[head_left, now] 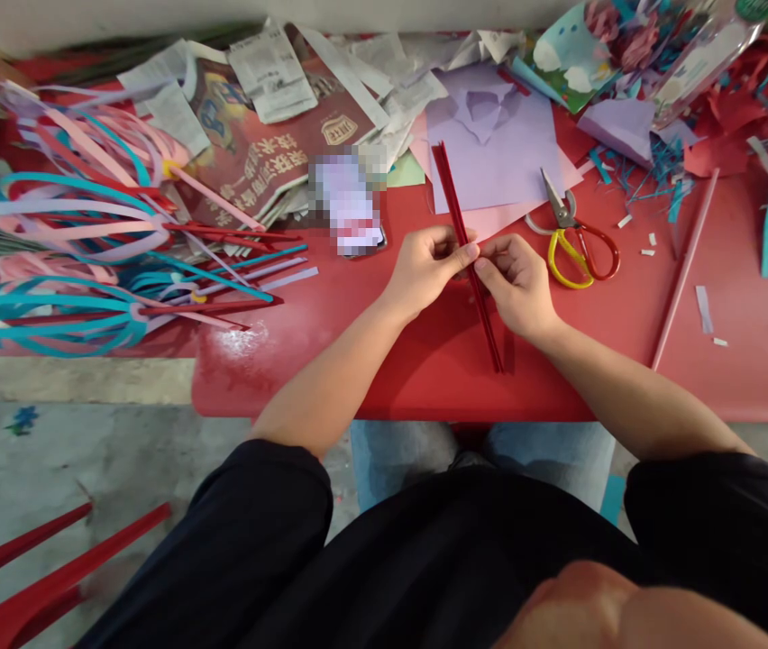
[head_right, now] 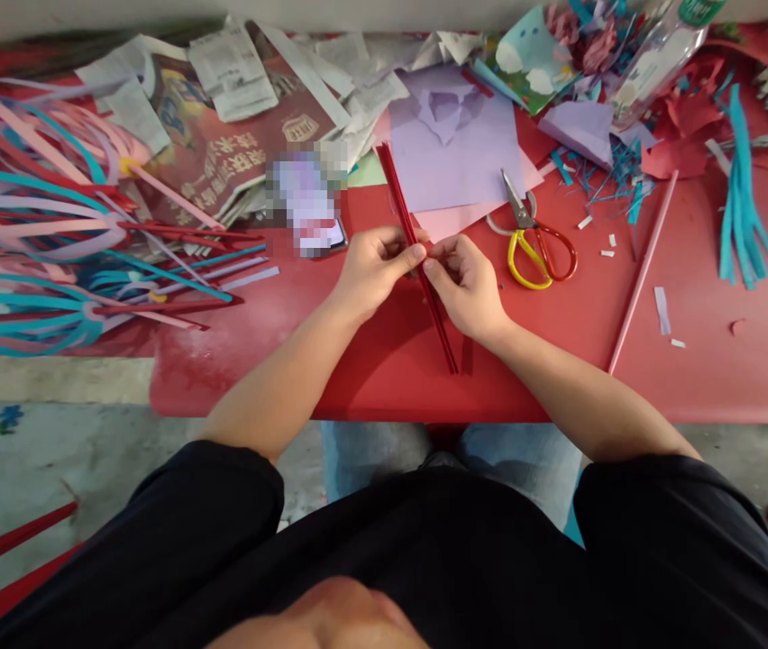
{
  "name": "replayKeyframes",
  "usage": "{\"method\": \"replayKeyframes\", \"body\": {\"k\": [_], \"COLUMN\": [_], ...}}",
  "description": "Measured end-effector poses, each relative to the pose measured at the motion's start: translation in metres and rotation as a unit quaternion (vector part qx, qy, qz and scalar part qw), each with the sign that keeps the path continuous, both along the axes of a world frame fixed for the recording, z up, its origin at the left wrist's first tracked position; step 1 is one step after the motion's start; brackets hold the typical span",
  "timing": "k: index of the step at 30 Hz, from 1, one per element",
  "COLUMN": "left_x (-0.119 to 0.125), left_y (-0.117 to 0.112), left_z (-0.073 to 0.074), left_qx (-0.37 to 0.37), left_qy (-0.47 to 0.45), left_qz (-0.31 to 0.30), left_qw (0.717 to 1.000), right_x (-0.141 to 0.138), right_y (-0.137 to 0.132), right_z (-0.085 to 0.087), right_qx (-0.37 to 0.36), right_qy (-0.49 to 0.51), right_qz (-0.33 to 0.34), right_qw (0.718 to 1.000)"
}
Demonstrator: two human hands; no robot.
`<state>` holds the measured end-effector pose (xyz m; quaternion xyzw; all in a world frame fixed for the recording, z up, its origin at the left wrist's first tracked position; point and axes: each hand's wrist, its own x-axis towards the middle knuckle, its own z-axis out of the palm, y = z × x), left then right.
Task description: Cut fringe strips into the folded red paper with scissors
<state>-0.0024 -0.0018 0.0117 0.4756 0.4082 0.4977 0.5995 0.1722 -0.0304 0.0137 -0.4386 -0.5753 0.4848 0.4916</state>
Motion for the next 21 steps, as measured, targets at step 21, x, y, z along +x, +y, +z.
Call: {"method": "replayKeyframes", "body": {"k": [21], "left_x": [0.0023], "left_y": [-0.0024], "left_z": [0.0021], "left_qx": [0.023], "left_qy": [0.083], "left_qz": [-0.01], "left_qw": [0.996], "right_x": [0.0079], "right_y": [0.0], "right_z": [-0.0011], "right_qx": [0.102], "right_qy": [-0.224], "right_qz": [-0.031], "right_qw": [0.969]}}
